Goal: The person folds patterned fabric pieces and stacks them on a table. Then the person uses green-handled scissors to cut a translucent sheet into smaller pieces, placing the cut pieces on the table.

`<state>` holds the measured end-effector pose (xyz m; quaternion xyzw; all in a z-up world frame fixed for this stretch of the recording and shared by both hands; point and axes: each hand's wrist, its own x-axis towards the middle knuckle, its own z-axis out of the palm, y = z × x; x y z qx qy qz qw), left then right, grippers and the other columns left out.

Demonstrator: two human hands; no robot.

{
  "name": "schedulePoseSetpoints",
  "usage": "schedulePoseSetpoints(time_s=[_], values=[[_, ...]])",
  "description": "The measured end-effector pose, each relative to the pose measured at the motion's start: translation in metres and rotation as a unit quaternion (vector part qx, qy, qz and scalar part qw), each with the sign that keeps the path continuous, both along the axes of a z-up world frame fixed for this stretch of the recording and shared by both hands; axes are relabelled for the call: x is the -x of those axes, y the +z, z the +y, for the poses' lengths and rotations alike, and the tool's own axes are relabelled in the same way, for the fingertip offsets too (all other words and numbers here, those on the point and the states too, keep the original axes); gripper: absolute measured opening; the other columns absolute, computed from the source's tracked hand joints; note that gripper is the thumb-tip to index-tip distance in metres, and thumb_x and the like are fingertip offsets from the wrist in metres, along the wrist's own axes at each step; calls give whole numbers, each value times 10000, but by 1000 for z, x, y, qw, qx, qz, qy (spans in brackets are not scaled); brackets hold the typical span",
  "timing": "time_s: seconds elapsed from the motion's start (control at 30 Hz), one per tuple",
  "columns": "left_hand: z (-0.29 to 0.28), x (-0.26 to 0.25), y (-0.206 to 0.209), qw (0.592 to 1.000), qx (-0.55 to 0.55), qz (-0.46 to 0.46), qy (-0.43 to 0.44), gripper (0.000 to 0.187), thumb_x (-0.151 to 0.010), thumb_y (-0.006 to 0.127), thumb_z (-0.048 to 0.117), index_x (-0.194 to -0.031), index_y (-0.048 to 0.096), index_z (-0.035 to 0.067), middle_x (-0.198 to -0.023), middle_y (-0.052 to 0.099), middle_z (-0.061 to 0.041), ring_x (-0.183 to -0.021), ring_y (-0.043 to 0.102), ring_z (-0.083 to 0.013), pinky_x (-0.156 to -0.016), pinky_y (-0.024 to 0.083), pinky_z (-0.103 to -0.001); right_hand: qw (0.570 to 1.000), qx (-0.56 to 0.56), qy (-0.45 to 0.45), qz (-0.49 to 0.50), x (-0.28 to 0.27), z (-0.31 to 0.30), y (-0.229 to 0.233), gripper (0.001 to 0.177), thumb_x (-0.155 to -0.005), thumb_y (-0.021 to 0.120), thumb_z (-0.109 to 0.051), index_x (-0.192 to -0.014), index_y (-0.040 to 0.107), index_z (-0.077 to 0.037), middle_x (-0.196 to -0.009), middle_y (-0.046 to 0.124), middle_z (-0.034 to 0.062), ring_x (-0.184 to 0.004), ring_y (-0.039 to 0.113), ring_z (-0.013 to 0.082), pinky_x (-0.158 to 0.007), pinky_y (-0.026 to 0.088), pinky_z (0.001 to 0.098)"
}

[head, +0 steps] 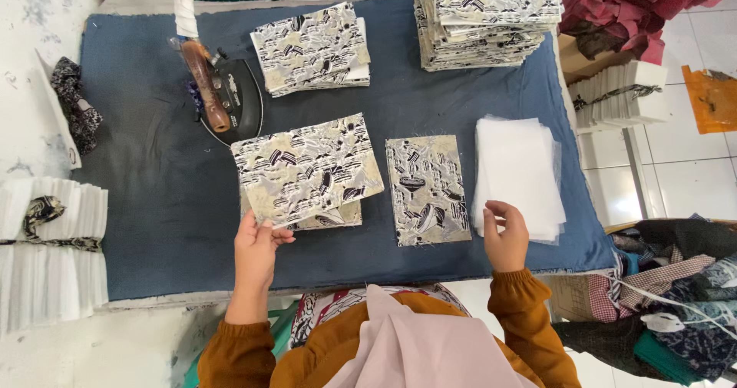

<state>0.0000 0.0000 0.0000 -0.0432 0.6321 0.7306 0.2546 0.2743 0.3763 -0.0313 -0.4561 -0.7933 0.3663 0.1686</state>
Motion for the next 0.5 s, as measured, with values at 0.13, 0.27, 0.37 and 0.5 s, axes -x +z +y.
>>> schedulePoseSetpoints(time_s=[0.13, 0.27, 0.37, 0.5], values=[[0, -7, -12, 997, 13, -25, -78, 434, -1024, 443, 41, -1454, 482, 2, -946, 671, -87, -691, 651, -146, -653, 584, -331, 981, 158, 32, 111, 0, -20, -20, 339, -1024, 622, -188, -1317, 604, -17, -1210, 718, 107, -1085, 672, 178, -917, 527, 302], [21, -31, -28, 984, 39, -43, -166, 454, -1026, 445, 60, -1478, 409, 37, -760, 670, -103, -639, 656, -154, -643, 578, -305, 927, 310, 91, 190, 17, -35, -43, 502, -1003, 609, -189, -1453, 468, -17, -1282, 635, 136, -1115, 608, 165, -958, 496, 321], [18, -38, -34, 981, 38, -47, -182, 443, -1030, 439, 75, -1471, 423, 34, -737, 663, -93, -624, 649, -152, -632, 575, -302, 927, 324, 108, 154, 37, -47, -45, 597, -979, 638, -182, -1500, 395, -24, -1263, 606, 175, -1096, 600, 178, -933, 498, 333], [-11, -33, -37, 979, 85, -49, -178, 422, -1030, 425, 83, -1445, 469, 18, -725, 662, -88, -617, 657, -140, -631, 590, -303, 962, 220, 134, 91, 84, -53, -16, 599, -903, 672, -164, -1434, 432, -23, -1268, 627, 146, -1088, 654, 202, -860, 544, 360]])
